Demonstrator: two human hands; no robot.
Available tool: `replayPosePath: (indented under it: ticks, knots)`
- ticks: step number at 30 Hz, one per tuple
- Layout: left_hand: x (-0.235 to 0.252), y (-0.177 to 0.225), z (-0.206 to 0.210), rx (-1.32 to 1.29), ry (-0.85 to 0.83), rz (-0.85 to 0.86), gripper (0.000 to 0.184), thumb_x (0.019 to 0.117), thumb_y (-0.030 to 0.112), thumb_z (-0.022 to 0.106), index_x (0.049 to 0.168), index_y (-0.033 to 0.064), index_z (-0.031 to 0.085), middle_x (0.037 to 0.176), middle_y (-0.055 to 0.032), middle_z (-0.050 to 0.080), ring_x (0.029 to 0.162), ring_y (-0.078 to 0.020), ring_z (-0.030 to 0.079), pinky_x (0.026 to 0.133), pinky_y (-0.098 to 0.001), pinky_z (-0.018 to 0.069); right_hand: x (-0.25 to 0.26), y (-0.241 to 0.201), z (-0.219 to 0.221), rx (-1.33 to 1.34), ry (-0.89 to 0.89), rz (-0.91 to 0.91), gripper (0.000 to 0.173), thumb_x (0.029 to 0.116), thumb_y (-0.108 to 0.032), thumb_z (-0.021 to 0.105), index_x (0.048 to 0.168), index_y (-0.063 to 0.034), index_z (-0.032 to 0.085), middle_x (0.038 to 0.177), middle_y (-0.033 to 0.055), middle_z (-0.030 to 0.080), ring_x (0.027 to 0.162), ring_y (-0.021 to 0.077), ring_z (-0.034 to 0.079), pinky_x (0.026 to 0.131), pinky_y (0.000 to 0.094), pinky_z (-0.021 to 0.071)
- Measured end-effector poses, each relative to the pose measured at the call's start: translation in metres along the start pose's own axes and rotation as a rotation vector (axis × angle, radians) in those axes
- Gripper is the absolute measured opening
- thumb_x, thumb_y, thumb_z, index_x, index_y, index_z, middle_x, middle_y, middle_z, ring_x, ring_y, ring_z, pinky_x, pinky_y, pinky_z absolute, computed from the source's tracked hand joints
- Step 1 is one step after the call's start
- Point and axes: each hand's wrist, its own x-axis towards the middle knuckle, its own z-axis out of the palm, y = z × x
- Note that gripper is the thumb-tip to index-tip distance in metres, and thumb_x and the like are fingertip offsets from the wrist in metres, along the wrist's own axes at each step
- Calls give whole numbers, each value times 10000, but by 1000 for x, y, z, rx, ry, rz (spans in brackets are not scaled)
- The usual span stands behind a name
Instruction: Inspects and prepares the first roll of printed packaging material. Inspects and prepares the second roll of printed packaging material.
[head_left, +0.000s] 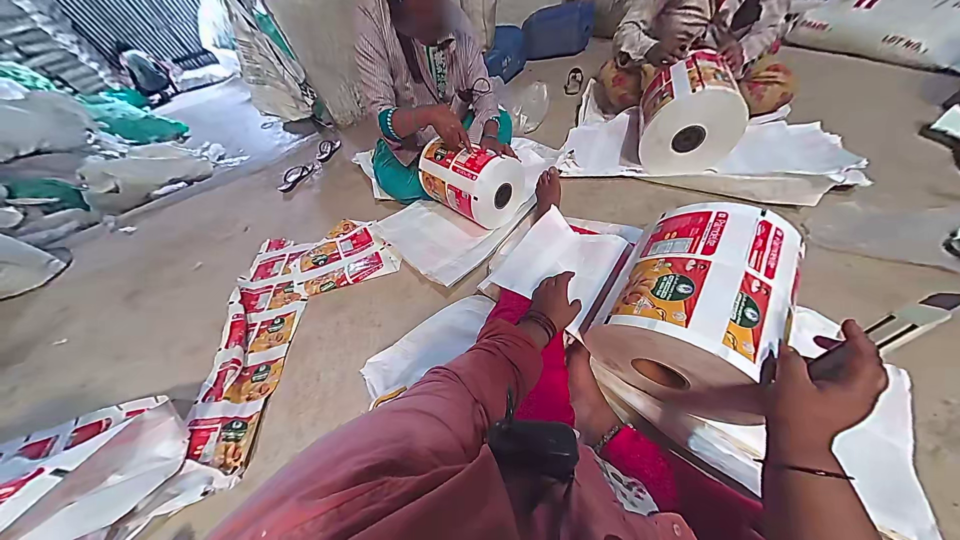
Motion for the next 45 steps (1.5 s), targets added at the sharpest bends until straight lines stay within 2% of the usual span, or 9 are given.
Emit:
replayPosePath:
  ticks: [27, 35, 36, 38, 39, 40, 41, 43, 45]
  knots:
    - [-2, 2, -1, 0, 9, -1, 598, 932, 257, 694, 1481, 99, 515, 1457, -149, 576, 1414, -332, 483, 1176, -532, 393, 0, 3, 1, 24, 12, -11, 638, 903, -147, 617, 1484, 59, 455, 1347, 293, 550, 1136, 247, 582, 935, 323, 488]
    - [1, -1, 0, 3, 5, -5, 586, 930, 262, 694, 1471, 110, 528, 1466, -153, 567, 1420, -341, 474, 1175, -544, 390, 1, 8, 1, 27, 16, -16, 653, 901, -166, 628, 1488, 59, 451, 1360, 293, 546, 1151, 244, 579, 960, 316, 478]
    - [-2, 0, -1, -28, 2, -11, 565, 942, 256, 683, 1466, 108, 534, 1476, -159, 557, 1417, -341, 478, 1168, -550, 396, 0, 4, 0, 56, 5, -2, 671, 899, -158, 621, 1502, 64, 428, 1374, 299, 536, 1154, 239, 576, 963, 313, 475]
    - [-13, 13, -9, -173, 14, 14, 466, 994, 237, 625, 1428, 78, 565, 1426, -171, 588, 1287, -315, 595, 1070, -528, 497, -2, -14, -4, 194, -33, 12, 722, 901, -114, 580, 1537, 101, 313, 1398, 289, 518, 1118, 168, 586, 916, 264, 496]
    - [-25, 30, -16, -297, 8, 62, 408, 1031, 220, 574, 1398, 42, 579, 1353, -172, 633, 1149, -274, 671, 981, -462, 560, -2, -31, -5, 251, -69, 4, 746, 893, -114, 560, 1536, 106, 253, 1350, 241, 535, 1045, 106, 597, 837, 238, 515]
    - [-39, 50, -23, -458, -29, 125, 390, 1054, 200, 524, 1381, -7, 573, 1278, -190, 659, 1050, -255, 695, 911, -423, 583, -3, -50, -3, 290, -128, -9, 769, 891, -125, 550, 1529, 107, 191, 1304, 196, 537, 982, 59, 603, 767, 223, 528]
    - [-57, 70, -29, -618, -103, 179, 414, 1070, 199, 477, 1405, -38, 539, 1279, -208, 649, 1046, -253, 693, 879, -411, 590, -9, -72, 0, 304, -198, -8, 783, 889, -139, 559, 1514, 112, 160, 1274, 182, 539, 936, 44, 613, 720, 229, 543]
    - [-82, 101, -38, -877, -274, 260, 560, 1083, 276, 385, 1541, -45, 354, 1477, -231, 517, 1274, -284, 601, 950, -435, 579, -20, -112, 17, 265, -343, -34, 742, 865, -120, 572, 1469, 130, 222, 1236, 208, 576, 909, 99, 638, 705, 288, 561]
    - [-88, 117, -49, -1057, -375, 234, 653, 1088, 299, 387, 1602, -48, 181, 1607, -249, 340, 1441, -257, 446, 1128, -414, 461, -30, -140, 38, 199, -501, -128, 547, 930, -136, 560, 1389, 103, 384, 1224, 200, 620, 970, 145, 665, 805, 333, 585]
